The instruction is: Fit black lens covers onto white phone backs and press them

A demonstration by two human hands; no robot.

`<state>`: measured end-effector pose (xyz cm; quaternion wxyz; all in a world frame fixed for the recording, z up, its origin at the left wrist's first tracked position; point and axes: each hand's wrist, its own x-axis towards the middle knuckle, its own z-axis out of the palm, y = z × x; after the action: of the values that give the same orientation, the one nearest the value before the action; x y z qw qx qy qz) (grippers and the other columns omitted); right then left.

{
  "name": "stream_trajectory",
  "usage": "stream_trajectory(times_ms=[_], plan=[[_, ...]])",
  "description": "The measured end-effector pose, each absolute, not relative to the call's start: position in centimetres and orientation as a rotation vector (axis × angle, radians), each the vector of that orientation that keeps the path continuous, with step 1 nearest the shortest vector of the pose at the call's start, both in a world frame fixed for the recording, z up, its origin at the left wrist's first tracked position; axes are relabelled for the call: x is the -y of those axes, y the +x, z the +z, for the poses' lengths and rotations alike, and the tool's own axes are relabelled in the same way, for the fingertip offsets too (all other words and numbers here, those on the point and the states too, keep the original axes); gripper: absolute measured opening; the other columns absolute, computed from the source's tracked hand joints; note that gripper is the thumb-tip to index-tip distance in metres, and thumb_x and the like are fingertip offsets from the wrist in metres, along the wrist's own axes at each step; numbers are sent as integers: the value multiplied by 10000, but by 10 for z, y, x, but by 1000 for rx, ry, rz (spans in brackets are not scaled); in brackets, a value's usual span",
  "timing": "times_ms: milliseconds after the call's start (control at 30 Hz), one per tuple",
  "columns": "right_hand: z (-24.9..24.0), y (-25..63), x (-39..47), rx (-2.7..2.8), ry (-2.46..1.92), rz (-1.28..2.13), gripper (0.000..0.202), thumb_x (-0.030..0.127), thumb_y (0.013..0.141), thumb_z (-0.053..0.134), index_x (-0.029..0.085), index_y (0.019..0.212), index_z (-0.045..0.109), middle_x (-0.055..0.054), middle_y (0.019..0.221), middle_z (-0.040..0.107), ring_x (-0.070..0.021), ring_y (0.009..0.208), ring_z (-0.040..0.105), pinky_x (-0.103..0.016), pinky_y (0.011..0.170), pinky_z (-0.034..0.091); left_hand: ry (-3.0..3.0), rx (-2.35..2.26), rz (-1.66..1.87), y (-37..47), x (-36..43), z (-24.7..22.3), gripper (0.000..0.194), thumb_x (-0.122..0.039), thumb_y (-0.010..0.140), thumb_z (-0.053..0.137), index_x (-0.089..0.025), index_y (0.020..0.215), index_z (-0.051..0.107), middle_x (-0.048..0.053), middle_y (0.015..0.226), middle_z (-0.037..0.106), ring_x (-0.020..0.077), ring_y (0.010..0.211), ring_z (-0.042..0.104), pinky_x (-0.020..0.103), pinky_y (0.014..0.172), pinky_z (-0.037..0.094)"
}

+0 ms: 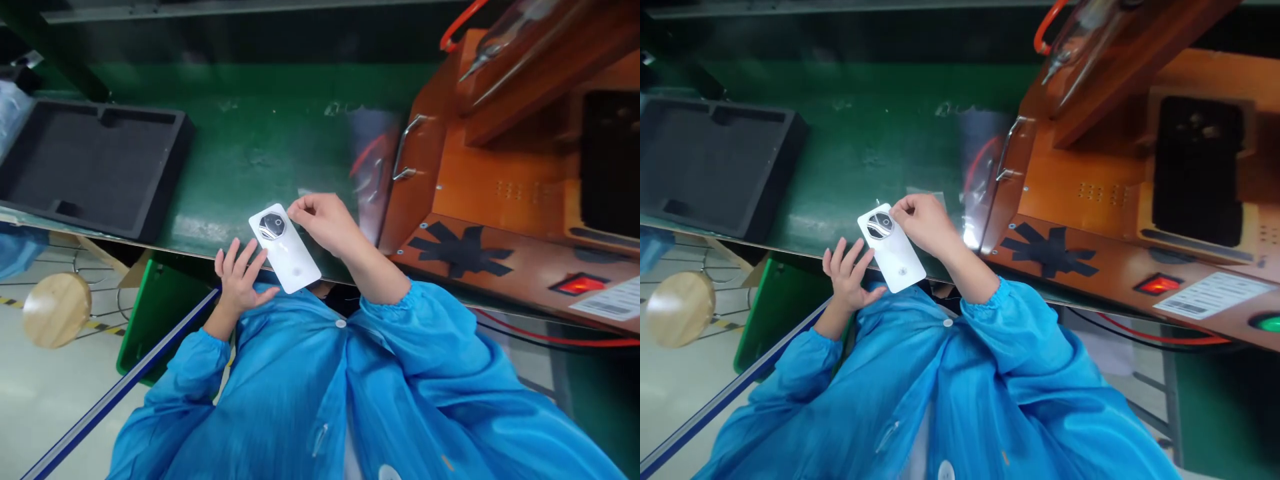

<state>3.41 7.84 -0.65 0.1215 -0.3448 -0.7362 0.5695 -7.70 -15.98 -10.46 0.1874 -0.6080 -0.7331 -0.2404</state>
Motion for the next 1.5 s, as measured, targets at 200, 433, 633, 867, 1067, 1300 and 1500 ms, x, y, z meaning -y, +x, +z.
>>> stream_trajectory(times_ms=[200, 433, 633, 867, 1067, 1300, 1500], plan=[[-3, 30, -74, 2333, -927, 1581, 142, 203, 927, 643, 142, 823, 718, -19, 776, 674, -146, 698, 554, -303, 691, 387, -1551, 1835, -823, -78, 140, -126, 659, -725, 1029, 427, -266, 1428, 684, 66, 1276, 768, 312, 1250, 638, 468, 1277, 230], [-2, 28, -71, 2455, -931, 1468, 149, 215, 933, 631, 153, 846, 735, -61, 927, 712, -167, 767, 586, -317, 723, 407, -1506, 1785, -856, -81, 135, -136, 593, -733, 969, 542, -302, 1335, 721, 48, 1191, 788, 310, 1127, 661, 449, 1252, 243], [-3, 28, -69, 2524, -1006, 1346, 143, 208, 938, 632, 160, 867, 747, -70, 969, 717, -184, 813, 613, -327, 736, 406, -1506, 1736, -857, -83, 133, -139, 622, -720, 942, 585, -280, 1366, 701, 55, 1148, 790, 305, 1078, 659, 444, 1243, 260], [-5, 28, -68, 2583, -1008, 1194, 148, 209, 934, 617, 166, 875, 746, -77, 949, 704, -205, 845, 620, -341, 762, 428, -1505, 1841, -832, -81, 138, -146, 676, -823, 890, 600, -314, 1313, 741, 77, 1189, 774, 340, 1112, 652, 509, 1245, 213], [0, 29, -71, 2596, -982, 1268, 152, 202, 939, 599, 163, 864, 725, -75, 935, 699, -202, 831, 610, -339, 746, 423, -1508, 1760, -922, -79, 132, -138, 653, -703, 932, 636, -276, 1425, 672, 74, 1200, 770, 318, 1159, 632, 445, 1252, 224], [6, 29, -76, 2608, -929, 1402, 162, 251, 943, 607, 160, 876, 723, -59, 817, 683, -190, 764, 587, -326, 723, 433, -1497, 1766, -933, -81, 133, -141, 679, -737, 913, 652, -307, 1438, 667, 73, 1176, 776, 333, 1108, 635, 477, 1228, 233], [3, 27, -74, 2683, -990, 1273, 140, 233, 949, 612, 168, 887, 720, -82, 930, 680, -224, 867, 617, -351, 805, 455, -1441, 1935, -744, -83, 141, -160, 731, -923, 778, 577, -308, 1121, 774, 87, 1134, 778, 359, 1113, 629, 497, 1285, 153]])
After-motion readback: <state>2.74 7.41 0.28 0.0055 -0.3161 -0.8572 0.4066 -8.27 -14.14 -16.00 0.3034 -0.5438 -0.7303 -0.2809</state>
